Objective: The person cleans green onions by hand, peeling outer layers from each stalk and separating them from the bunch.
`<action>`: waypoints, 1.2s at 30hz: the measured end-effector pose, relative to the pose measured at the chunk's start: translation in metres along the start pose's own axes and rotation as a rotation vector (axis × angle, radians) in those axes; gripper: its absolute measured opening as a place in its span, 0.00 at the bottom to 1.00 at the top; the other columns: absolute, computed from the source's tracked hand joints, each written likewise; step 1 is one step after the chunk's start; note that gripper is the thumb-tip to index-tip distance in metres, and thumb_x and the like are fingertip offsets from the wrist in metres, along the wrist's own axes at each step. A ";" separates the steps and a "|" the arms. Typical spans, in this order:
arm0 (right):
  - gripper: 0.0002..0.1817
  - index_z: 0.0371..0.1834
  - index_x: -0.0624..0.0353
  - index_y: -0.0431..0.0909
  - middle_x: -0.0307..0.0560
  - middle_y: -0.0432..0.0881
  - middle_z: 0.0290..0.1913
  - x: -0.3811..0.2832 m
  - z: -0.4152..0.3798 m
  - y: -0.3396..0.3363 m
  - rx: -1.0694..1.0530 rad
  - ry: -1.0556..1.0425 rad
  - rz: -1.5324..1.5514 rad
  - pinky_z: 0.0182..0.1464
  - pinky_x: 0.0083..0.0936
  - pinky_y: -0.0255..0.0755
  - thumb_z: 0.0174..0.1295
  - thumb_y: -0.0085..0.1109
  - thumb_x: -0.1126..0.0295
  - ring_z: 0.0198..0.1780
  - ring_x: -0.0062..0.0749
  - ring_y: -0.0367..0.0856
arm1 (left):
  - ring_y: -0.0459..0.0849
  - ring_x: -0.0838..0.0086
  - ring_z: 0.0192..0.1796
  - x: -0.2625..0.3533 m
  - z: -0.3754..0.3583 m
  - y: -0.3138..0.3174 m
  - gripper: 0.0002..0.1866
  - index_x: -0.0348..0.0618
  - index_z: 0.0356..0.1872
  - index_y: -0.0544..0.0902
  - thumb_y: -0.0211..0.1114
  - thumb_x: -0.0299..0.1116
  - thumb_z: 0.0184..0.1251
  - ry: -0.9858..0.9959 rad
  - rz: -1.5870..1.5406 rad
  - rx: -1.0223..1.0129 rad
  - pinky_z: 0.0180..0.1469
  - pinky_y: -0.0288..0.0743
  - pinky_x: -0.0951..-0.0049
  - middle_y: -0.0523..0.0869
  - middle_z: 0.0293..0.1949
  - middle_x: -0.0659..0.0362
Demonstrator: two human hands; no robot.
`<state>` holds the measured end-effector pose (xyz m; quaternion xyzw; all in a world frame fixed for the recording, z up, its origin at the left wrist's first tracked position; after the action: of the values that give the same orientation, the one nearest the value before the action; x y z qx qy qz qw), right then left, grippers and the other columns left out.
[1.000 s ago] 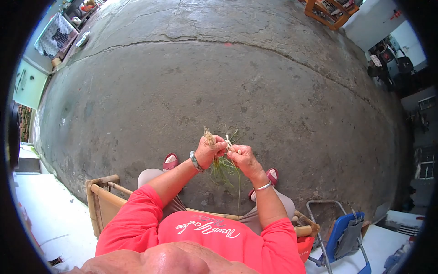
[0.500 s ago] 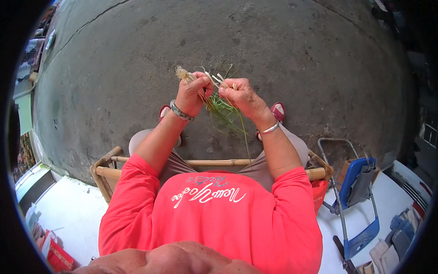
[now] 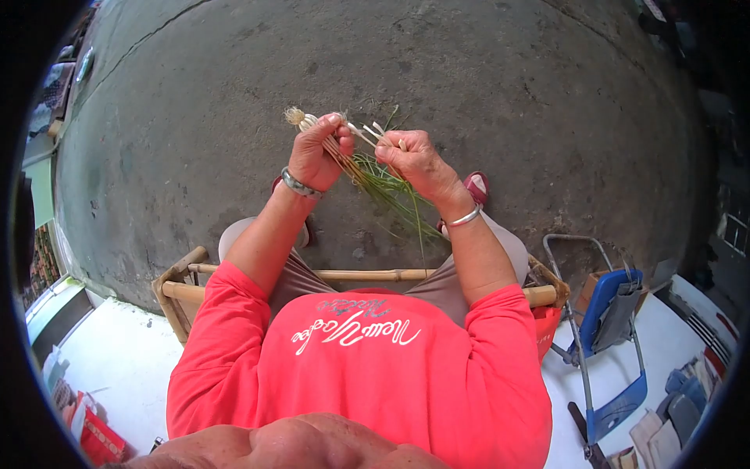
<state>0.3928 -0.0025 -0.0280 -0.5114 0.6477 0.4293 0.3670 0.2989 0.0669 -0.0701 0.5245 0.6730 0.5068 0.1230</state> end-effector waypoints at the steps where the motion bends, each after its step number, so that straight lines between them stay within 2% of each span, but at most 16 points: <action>1: 0.12 0.22 0.57 0.73 0.25 0.63 0.17 -0.001 0.000 0.000 -0.001 0.000 -0.001 0.21 0.14 0.50 0.64 0.54 0.68 0.19 0.09 0.57 | 0.79 0.75 0.27 0.003 0.001 -0.001 0.05 0.41 0.31 0.78 0.60 0.30 0.63 0.008 -0.017 0.003 0.32 0.75 0.76 0.81 0.27 0.59; 5: 0.12 0.21 0.57 0.72 0.25 0.63 0.17 -0.004 0.000 0.001 -0.004 0.018 0.017 0.21 0.14 0.51 0.63 0.54 0.68 0.20 0.09 0.57 | 0.79 0.75 0.27 0.010 0.003 0.001 0.05 0.41 0.32 0.77 0.59 0.30 0.64 0.023 -0.034 -0.024 0.30 0.75 0.77 0.81 0.27 0.60; 8: 0.12 0.20 0.57 0.72 0.25 0.63 0.17 -0.005 -0.001 -0.002 0.016 0.006 -0.002 0.21 0.14 0.51 0.63 0.54 0.69 0.20 0.09 0.57 | 0.79 0.76 0.28 0.018 0.002 -0.006 0.05 0.41 0.33 0.77 0.59 0.31 0.65 0.072 0.039 0.089 0.29 0.74 0.79 0.81 0.28 0.60; 10: 0.13 0.20 0.57 0.72 0.25 0.63 0.17 -0.005 0.001 -0.006 0.039 -0.017 -0.037 0.21 0.15 0.51 0.63 0.55 0.69 0.20 0.09 0.57 | 0.79 0.78 0.28 0.024 -0.001 -0.013 0.06 0.41 0.35 0.78 0.59 0.33 0.66 0.124 0.244 0.195 0.28 0.73 0.81 0.81 0.28 0.60; 12: 0.13 0.19 0.57 0.71 0.25 0.62 0.18 -0.010 0.002 -0.012 0.092 -0.100 -0.142 0.22 0.15 0.51 0.62 0.55 0.70 0.21 0.09 0.56 | 0.80 0.79 0.28 0.020 0.000 -0.011 0.07 0.41 0.35 0.78 0.60 0.33 0.66 0.118 0.287 0.166 0.27 0.73 0.82 0.81 0.28 0.61; 16: 0.13 0.18 0.59 0.70 0.27 0.62 0.18 -0.012 0.001 -0.011 0.132 -0.114 -0.252 0.22 0.17 0.53 0.60 0.56 0.70 0.22 0.11 0.57 | 0.79 0.81 0.27 0.008 -0.003 0.004 0.09 0.40 0.36 0.78 0.62 0.36 0.65 0.079 0.417 0.088 0.26 0.72 0.83 0.82 0.28 0.61; 21: 0.12 0.19 0.62 0.69 0.32 0.62 0.18 -0.011 0.001 -0.008 0.123 -0.157 -0.399 0.23 0.21 0.57 0.58 0.56 0.71 0.23 0.14 0.59 | 0.79 0.80 0.25 0.007 -0.001 0.006 0.07 0.40 0.36 0.79 0.64 0.33 0.63 0.088 0.487 0.068 0.26 0.71 0.82 0.82 0.27 0.61; 24: 0.12 0.19 0.62 0.69 0.32 0.62 0.17 -0.014 0.001 -0.008 0.124 -0.186 -0.406 0.23 0.21 0.57 0.58 0.56 0.71 0.22 0.14 0.59 | 0.79 0.80 0.25 0.011 0.000 0.006 0.06 0.39 0.34 0.79 0.63 0.31 0.62 0.116 0.534 0.071 0.26 0.71 0.82 0.82 0.26 0.61; 26: 0.12 0.19 0.62 0.69 0.32 0.62 0.17 -0.015 0.001 -0.007 0.120 -0.178 -0.416 0.23 0.21 0.57 0.58 0.56 0.71 0.22 0.14 0.59 | 0.78 0.81 0.25 0.018 0.000 0.007 0.05 0.39 0.32 0.80 0.62 0.30 0.62 0.196 0.687 0.062 0.27 0.71 0.81 0.82 0.25 0.61; 33: 0.12 0.20 0.62 0.70 0.32 0.61 0.16 -0.011 0.003 -0.003 0.098 -0.162 -0.387 0.23 0.22 0.57 0.59 0.56 0.71 0.22 0.14 0.58 | 0.78 0.81 0.25 0.016 -0.002 0.008 0.05 0.39 0.32 0.80 0.62 0.29 0.63 0.207 0.671 0.045 0.28 0.71 0.81 0.82 0.24 0.61; 36: 0.11 0.20 0.61 0.71 0.31 0.60 0.16 -0.006 0.002 -0.007 0.124 -0.117 -0.338 0.22 0.22 0.56 0.58 0.57 0.70 0.22 0.14 0.58 | 0.78 0.80 0.24 0.011 -0.001 0.005 0.05 0.39 0.32 0.78 0.62 0.30 0.62 0.153 0.508 0.036 0.27 0.71 0.80 0.81 0.25 0.61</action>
<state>0.4011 0.0005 -0.0242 -0.5635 0.5555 0.3497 0.5016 0.2970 0.0748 -0.0614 0.6388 0.5361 0.5476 -0.0687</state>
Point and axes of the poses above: each hand's wrist, its own z-axis towards the middle knuckle, its own y-axis out of the palm, x = y × z, the point moved 10 cm from there along z, towards the middle knuckle
